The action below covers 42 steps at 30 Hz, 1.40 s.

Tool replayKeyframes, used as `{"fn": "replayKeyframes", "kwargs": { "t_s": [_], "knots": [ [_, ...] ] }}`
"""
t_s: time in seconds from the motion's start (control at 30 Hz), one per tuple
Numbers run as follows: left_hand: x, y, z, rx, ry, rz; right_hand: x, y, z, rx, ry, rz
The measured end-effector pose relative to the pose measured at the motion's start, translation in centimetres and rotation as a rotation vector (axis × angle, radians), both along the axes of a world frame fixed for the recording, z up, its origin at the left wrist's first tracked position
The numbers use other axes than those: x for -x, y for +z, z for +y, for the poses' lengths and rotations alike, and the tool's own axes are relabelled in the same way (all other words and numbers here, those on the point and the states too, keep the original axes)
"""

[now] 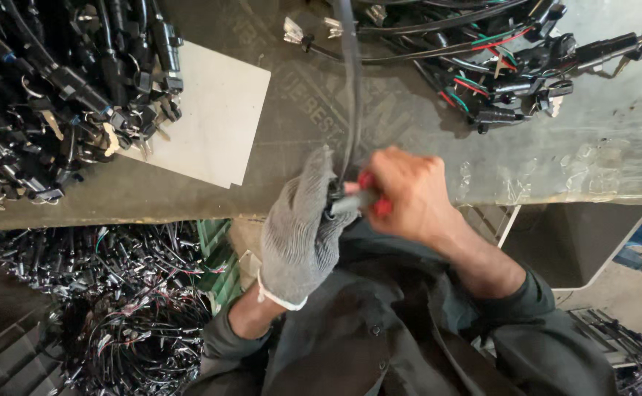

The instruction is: The person holds a black cable in a gloved hand and uses red-handled pliers to strip insulation from its ends, exposing colored inner wires. They work through several cable ends one at a time at the workbench, setting processed cables aside with other finished harnesses.

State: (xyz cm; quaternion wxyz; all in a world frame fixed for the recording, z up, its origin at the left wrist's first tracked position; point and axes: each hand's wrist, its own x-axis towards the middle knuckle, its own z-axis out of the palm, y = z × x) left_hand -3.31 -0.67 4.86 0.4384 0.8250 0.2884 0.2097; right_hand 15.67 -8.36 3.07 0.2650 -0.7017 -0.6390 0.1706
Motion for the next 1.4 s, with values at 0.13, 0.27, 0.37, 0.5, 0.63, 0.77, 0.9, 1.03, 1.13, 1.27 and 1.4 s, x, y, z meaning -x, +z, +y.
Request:
{"fn": "replayKeyframes", "kwargs": {
  "t_s": [0.13,0.27,0.37,0.5,0.63,0.77,0.9,1.03,1.13,1.27,1.4],
  "knots": [
    [0.2,0.1,0.1,0.141,0.049,-0.172,-0.5,1.4,-0.5,-0.003,0.034,0.076],
    [0.4,-0.4,-0.5,0.15,0.046,-0.186,-1.0,1.6,-0.3,-0.043,0.011,0.154],
    [0.7,-0.7,-0.8,0.036,0.007,-0.165,-0.8,1.3,-0.2,-0.002,0.044,0.198],
    [1.0,-1.1,-0.9,0.022,-0.055,-0.161,-0.4,1.1,-0.1,-0.054,0.048,0.252],
    [0.8,-1.5,-1.2,-0.026,-0.047,-0.132,-0.2,1.2,-0.1,-0.021,0.005,0.15],
    [0.7,-1.9,-1.5,-0.199,-0.009,-0.093,-0.5,1.3,-0.5,-0.007,-0.036,-0.011],
    [0.7,-2.2,-1.4,-0.227,-0.019,-0.147,-0.7,1.2,-1.5,0.01,-0.015,-0.054],
    [0.4,-2.3,-1.7,-0.533,0.052,-0.007,0.1,0.3,-1.9,0.039,-0.132,-0.144],
    [0.2,-2.4,-1.6,-0.61,0.082,0.091,0.8,-0.4,-2.0,0.045,-0.162,-0.102],
    [0.3,-2.4,-0.6,-0.624,0.018,0.098,1.3,-0.5,-2.1,-0.022,-0.186,0.009],
    [0.0,-0.9,0.0,-0.662,-0.029,0.139,1.8,-0.3,-1.9,0.02,-0.211,0.054]
  ]
}}
